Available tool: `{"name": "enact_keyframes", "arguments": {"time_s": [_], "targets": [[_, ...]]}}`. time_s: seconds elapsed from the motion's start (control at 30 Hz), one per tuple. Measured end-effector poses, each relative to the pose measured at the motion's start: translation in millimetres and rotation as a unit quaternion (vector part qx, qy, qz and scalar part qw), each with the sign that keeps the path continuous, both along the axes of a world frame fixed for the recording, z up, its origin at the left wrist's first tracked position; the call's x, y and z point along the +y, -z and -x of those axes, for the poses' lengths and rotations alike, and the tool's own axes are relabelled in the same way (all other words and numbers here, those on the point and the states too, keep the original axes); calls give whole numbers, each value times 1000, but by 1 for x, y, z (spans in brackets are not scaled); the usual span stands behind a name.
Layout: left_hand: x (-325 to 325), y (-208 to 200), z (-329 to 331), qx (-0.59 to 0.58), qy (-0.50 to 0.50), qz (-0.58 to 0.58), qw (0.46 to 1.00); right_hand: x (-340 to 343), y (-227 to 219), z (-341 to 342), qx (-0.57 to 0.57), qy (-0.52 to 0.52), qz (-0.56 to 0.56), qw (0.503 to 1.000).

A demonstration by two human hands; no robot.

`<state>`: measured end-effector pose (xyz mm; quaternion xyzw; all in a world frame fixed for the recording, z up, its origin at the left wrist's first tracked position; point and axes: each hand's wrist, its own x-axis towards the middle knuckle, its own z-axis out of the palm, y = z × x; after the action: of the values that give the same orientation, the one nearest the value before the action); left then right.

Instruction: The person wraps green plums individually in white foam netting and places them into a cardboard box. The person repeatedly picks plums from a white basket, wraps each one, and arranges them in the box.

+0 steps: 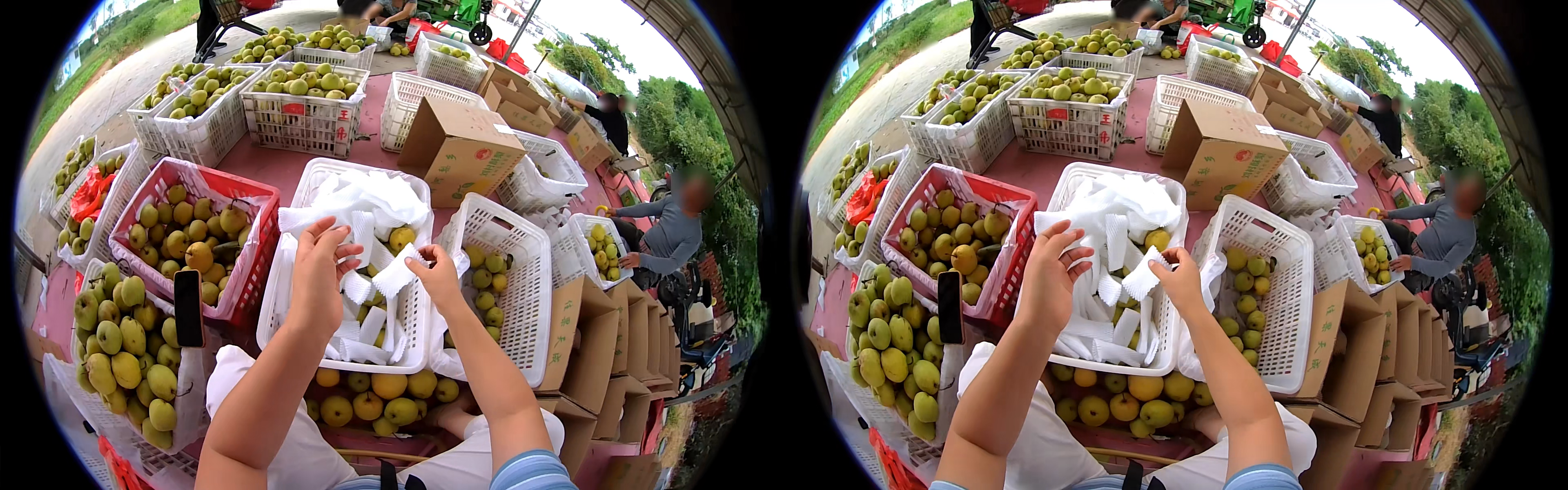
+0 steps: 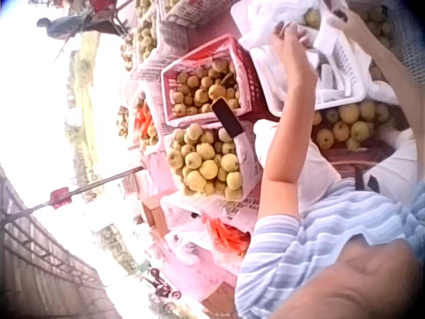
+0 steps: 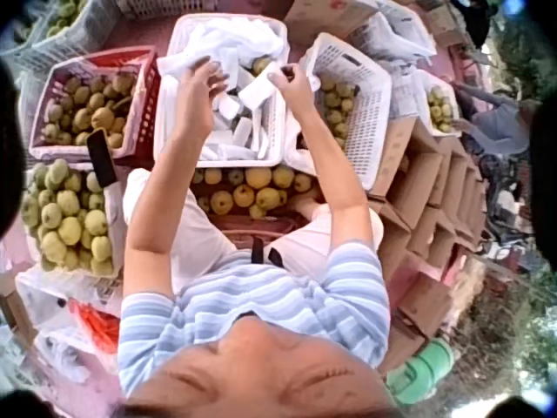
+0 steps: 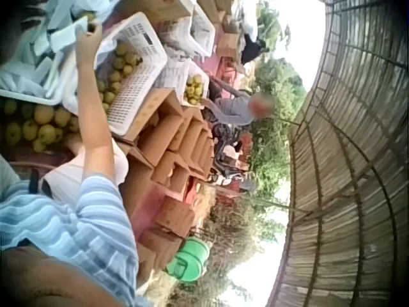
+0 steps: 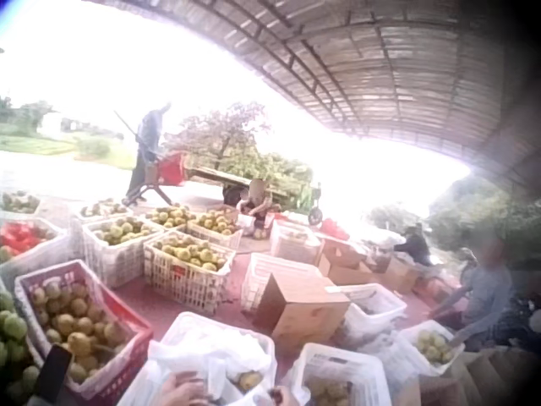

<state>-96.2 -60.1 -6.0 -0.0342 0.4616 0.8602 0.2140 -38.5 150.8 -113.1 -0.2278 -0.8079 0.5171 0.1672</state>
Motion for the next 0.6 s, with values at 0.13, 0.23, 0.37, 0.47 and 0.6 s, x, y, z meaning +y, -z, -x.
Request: {"name": "enact_keyframes", "arguments": {"time_s": [0.13, 0.23, 0.37, 0.47, 0.6], "targets": [[21, 26, -38, 77, 196, 165, 964, -10, -80, -50, 76, -27, 21, 996], [27, 29, -58, 258, 165, 284, 909, -13, -113, -98, 112, -12, 24, 993], [20, 26, -64, 154, 335, 66, 927, -7, -118, -139, 145, 44, 171, 973], [22, 16, -77, 25, 383, -52, 922, 3, -94, -155, 109, 38, 196, 974], [27, 33, -85, 75, 320, -5, 944, -18, -103, -154, 137, 106, -386, 906]]}}
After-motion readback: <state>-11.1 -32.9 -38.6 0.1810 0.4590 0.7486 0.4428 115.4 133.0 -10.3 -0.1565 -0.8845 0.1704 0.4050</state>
